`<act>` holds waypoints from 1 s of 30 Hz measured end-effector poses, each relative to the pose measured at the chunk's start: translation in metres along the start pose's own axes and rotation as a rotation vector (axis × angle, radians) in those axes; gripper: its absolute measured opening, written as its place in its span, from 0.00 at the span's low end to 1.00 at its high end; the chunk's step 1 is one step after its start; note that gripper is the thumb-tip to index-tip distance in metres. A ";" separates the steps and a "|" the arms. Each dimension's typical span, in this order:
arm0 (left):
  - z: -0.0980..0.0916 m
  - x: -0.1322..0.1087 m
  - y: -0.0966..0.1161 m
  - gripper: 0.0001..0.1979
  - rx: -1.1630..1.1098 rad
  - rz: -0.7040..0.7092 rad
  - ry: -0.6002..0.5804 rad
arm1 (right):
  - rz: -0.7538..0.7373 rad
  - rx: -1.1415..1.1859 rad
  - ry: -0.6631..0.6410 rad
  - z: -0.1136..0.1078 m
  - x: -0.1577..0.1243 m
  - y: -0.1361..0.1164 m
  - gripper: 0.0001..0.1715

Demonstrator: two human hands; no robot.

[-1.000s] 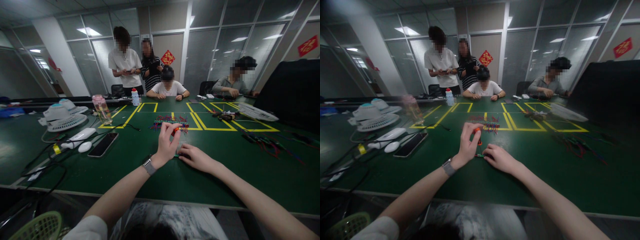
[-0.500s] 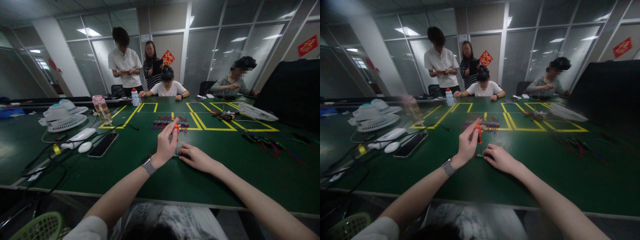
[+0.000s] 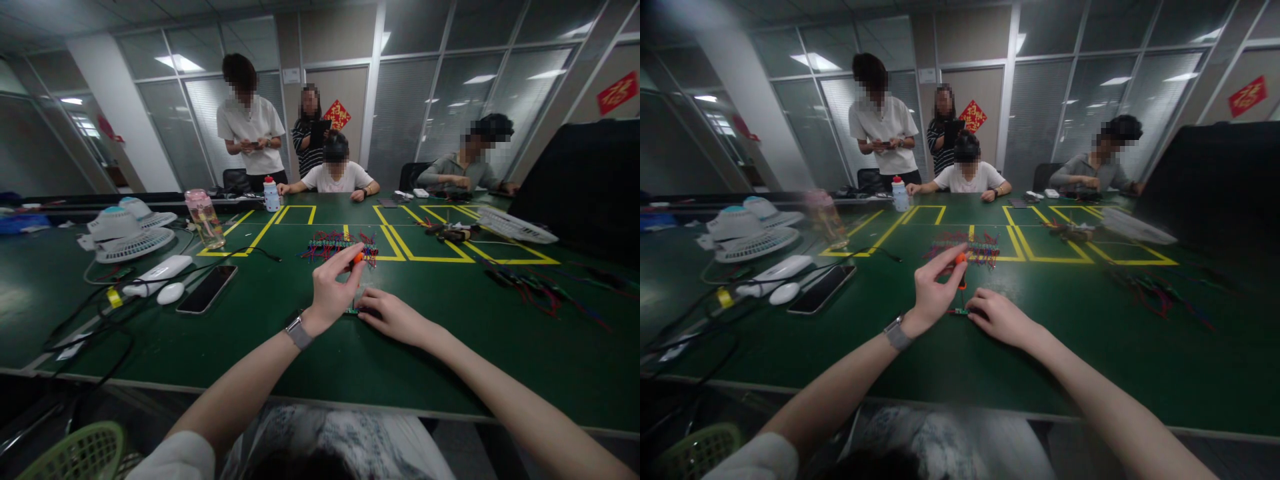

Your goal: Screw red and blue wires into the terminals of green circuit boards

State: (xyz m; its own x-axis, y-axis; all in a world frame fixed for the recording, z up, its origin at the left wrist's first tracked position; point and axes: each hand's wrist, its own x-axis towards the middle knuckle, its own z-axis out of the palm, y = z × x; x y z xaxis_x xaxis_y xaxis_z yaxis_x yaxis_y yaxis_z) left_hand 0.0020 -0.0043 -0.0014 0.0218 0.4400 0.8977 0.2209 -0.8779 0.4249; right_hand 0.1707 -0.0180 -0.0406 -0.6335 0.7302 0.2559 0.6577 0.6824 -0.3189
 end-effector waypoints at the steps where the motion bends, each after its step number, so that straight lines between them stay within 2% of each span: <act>1: 0.000 0.000 0.001 0.14 0.000 -0.001 0.003 | 0.001 -0.002 0.001 0.000 0.000 0.000 0.10; 14: -0.004 0.003 0.005 0.07 0.074 0.014 0.035 | 0.002 0.005 0.002 0.001 0.001 0.001 0.11; 30: -0.004 0.003 0.000 0.05 0.134 0.066 0.084 | 0.007 0.007 0.003 0.000 0.001 0.000 0.10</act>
State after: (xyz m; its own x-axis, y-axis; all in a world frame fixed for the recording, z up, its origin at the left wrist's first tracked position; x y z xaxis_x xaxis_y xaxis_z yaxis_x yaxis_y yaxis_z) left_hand -0.0019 -0.0038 0.0020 -0.0403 0.3602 0.9320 0.3494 -0.8688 0.3509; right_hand 0.1700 -0.0179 -0.0404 -0.6279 0.7349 0.2563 0.6593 0.6772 -0.3268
